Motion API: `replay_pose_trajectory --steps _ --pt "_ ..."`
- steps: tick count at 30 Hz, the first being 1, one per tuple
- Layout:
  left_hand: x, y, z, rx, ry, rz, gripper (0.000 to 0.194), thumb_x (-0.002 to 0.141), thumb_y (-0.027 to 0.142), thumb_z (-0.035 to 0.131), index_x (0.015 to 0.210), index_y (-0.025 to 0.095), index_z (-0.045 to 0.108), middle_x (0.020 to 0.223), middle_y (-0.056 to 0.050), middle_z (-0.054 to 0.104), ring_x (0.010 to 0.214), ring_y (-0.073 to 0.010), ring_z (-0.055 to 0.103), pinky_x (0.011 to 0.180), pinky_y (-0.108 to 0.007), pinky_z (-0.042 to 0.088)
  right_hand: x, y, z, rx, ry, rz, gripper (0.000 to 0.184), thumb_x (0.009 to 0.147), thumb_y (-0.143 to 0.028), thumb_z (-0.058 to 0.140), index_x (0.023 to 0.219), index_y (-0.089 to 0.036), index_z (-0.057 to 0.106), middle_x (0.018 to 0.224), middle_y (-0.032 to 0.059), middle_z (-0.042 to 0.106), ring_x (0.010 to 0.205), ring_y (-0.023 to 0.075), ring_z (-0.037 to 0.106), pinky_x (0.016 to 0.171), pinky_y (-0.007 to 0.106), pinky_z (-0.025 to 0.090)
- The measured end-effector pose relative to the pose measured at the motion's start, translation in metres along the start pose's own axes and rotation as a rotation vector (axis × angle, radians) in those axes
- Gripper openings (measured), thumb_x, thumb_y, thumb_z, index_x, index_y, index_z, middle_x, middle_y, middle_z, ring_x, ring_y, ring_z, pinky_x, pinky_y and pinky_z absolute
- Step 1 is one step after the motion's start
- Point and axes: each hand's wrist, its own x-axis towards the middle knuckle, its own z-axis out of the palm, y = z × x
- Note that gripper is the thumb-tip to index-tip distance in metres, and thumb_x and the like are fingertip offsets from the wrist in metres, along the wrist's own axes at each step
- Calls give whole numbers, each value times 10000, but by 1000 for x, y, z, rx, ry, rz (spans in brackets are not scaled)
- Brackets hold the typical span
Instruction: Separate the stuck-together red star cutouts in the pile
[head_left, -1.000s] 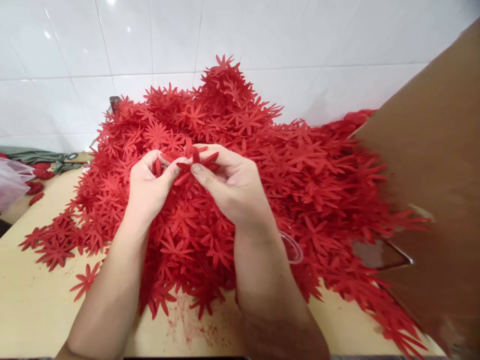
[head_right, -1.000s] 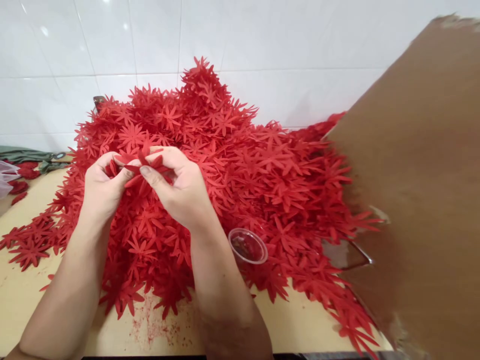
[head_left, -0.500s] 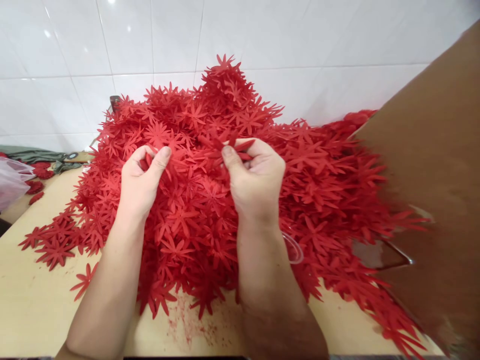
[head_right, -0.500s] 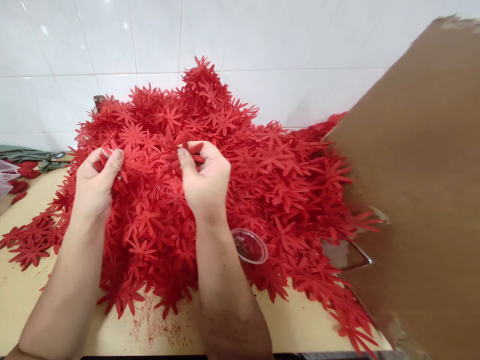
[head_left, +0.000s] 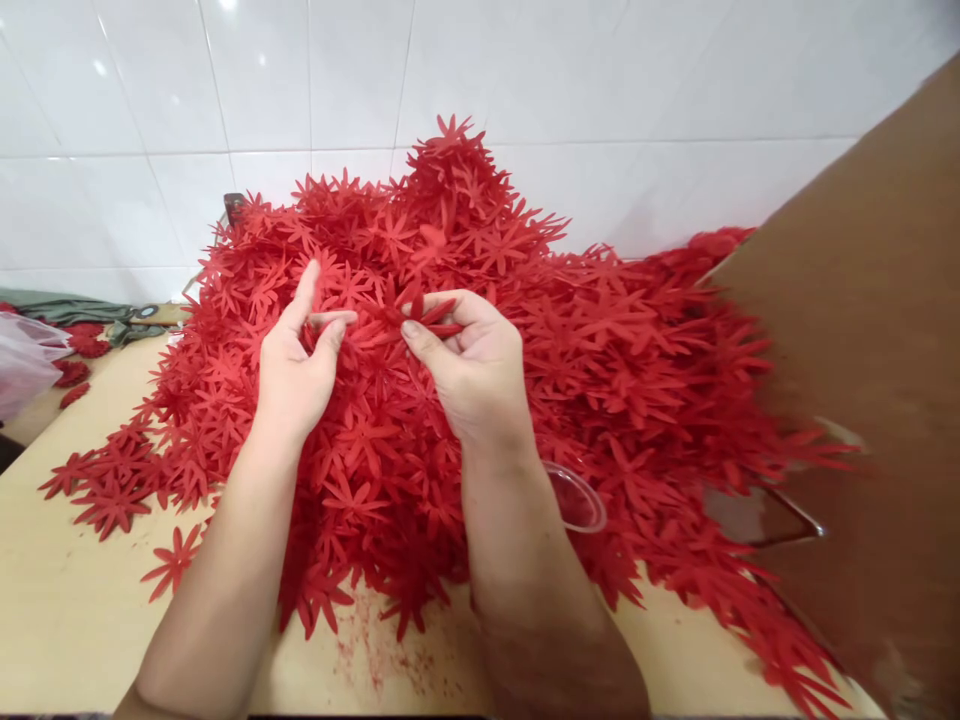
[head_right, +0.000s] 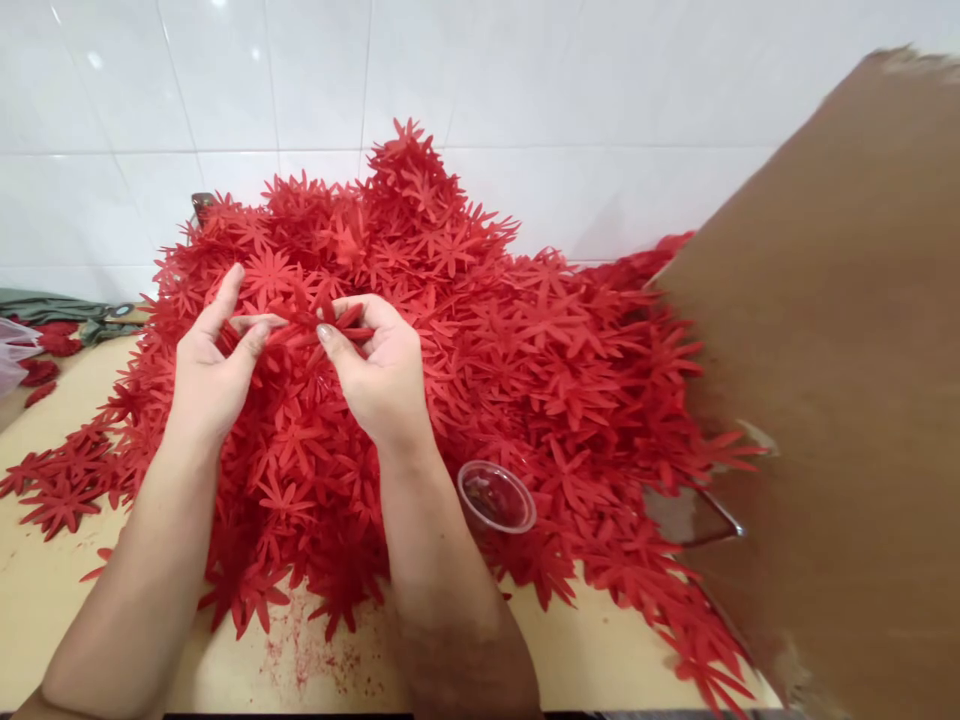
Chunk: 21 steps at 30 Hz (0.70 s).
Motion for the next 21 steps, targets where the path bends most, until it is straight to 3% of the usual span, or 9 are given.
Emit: replay_pose_trajectory --steps 3,6,10,15,19,21 --pt "-2 4 4 52 -56 53 236 787 337 587 933 170 669 768 -12 677 711 -103 585 737 -214 459 0 1 1 -82 53 -1 71 716 -119 612 741 -181 588 709 -31 622 650 70 587 639 204 492" --pt "-4 8 7 30 -126 34 337 803 438 540 656 146 621 589 16 549 547 -70 461 565 -194 398 -1 -1 2 -122 73 -30 60 725 -133 612 740 -177 573 719 -30 615 670 69 586 656 199 490" --pt "-6 15 8 -31 -169 -12 363 740 498 594 671 143 619 592 23 512 543 -62 405 529 -190 361 -2 -3 6 -143 101 -81 101 726 -159 631 732 -179 533 705 -43 576 645 57 566 606 170 477" --pt "-8 15 11 -76 -143 -137 216 653 329 698 725 137 630 624 29 552 523 -47 399 494 -172 336 -4 0 9 -160 90 -87 124 770 -246 615 749 -187 508 707 -39 541 647 59 548 601 172 471" --pt "-8 15 13 -140 -145 -147 173 656 260 690 784 149 651 702 9 616 584 -64 477 553 -175 387 -4 0 9 -138 58 -51 122 790 -280 592 779 -190 510 735 -29 554 673 65 557 634 183 486" --pt "-7 16 12 -135 -165 -143 156 648 245 699 767 156 650 647 21 595 542 -61 450 528 -179 377 -4 0 8 -121 71 -56 117 798 -280 584 783 -192 507 747 -27 561 688 65 563 641 181 489"
